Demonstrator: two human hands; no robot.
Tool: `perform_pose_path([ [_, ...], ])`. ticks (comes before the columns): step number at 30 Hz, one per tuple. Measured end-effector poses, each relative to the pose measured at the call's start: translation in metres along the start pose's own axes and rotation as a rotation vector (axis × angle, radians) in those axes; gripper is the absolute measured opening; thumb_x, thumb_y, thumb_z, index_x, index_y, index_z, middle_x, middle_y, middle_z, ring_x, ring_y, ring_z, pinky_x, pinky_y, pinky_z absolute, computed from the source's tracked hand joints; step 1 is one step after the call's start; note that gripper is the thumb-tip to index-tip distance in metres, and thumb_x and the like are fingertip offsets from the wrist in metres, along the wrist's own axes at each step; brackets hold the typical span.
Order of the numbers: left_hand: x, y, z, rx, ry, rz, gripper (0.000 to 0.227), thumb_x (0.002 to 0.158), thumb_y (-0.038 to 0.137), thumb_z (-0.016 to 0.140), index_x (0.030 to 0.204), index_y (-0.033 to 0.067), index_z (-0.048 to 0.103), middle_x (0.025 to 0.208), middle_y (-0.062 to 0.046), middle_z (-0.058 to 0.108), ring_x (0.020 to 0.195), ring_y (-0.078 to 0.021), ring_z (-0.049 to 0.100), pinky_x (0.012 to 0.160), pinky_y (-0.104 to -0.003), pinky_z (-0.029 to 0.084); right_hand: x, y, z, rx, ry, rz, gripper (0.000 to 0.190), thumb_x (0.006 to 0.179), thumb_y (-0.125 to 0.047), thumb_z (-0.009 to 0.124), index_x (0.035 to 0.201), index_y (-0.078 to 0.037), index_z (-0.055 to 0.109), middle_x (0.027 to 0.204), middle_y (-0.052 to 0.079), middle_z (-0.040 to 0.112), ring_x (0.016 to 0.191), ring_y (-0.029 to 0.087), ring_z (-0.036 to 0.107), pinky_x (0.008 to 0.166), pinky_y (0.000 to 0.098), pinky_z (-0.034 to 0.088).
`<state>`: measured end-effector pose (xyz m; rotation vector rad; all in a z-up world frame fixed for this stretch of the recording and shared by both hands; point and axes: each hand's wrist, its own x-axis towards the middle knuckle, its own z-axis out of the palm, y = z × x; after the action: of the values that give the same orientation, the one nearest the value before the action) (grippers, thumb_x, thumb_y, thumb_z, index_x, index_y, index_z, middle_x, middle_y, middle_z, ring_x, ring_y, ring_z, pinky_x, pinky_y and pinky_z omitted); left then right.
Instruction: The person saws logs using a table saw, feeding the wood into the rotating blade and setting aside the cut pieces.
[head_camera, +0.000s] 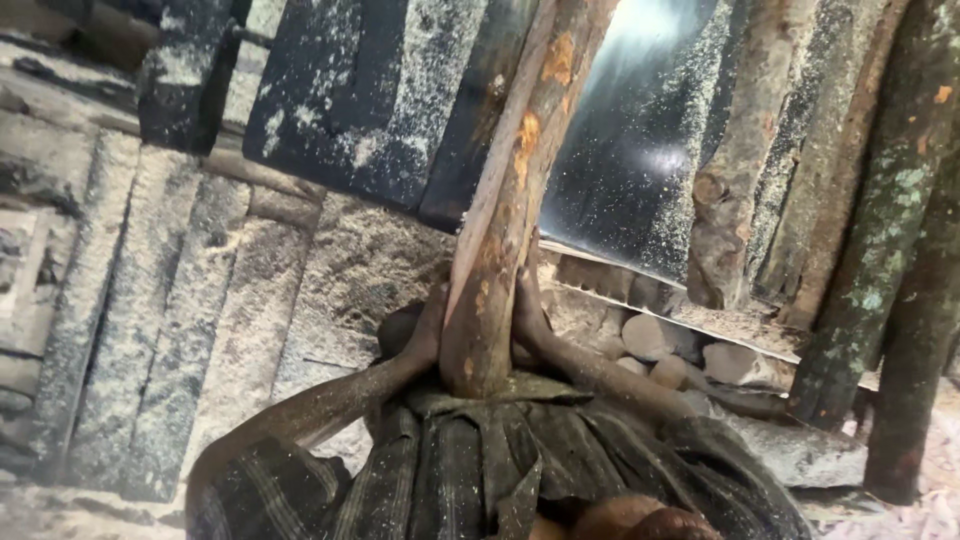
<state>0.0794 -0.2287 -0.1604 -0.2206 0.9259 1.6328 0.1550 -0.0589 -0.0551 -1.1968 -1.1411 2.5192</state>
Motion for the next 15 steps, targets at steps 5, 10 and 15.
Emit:
perform_pose_path([
  [5, 0.085, 0.031, 0.003, 0.763, 0.238, 0.682, 0.070, 0.110, 0.058, 0.043, 0.143, -0.0038, 0.049, 0.130, -0.022, 0.062, 0.119, -0.0269, 0.058, 0.102, -0.043, 0.050, 0.039, -0.069, 0.031, -0.428, -0.124, -0.686, 0.085, 0.110, -0.056, 0.038, 0.168, -0.007, -0.001, 0.176, 0.015, 0.005, 0.161, 0.033, 0.011, 0.131, 0.0433, 0.018],
  [10, 0.089, 0.077, 0.035, 0.340, 0.120, 0.219, 0.095, 0.100, 0.076, 0.039, 0.139, -0.0082, 0.060, 0.124, -0.029, 0.067, 0.108, -0.0349, 0.066, 0.088, -0.046, 0.057, 0.077, -0.096, 0.024, -0.567, -0.012, -0.694, 0.082, 0.111, -0.057, 0.035, 0.168, -0.005, 0.007, 0.178, 0.019, 0.005, 0.164, 0.033, 0.007, 0.134, 0.0432, 0.012],
  [15, 0.050, 0.098, 0.078, 0.034, 0.014, 0.213, 0.101, 0.090, 0.082, 0.038, 0.151, 0.0017, 0.043, 0.143, -0.020, 0.056, 0.125, -0.0322, 0.058, 0.104, -0.045, 0.052, 0.069, -0.108, 0.034, -0.544, -0.006, -0.558, 0.094, 0.101, -0.068, 0.033, 0.167, -0.010, -0.001, 0.175, 0.018, -0.001, 0.160, 0.034, 0.006, 0.128, 0.0449, 0.016],
])
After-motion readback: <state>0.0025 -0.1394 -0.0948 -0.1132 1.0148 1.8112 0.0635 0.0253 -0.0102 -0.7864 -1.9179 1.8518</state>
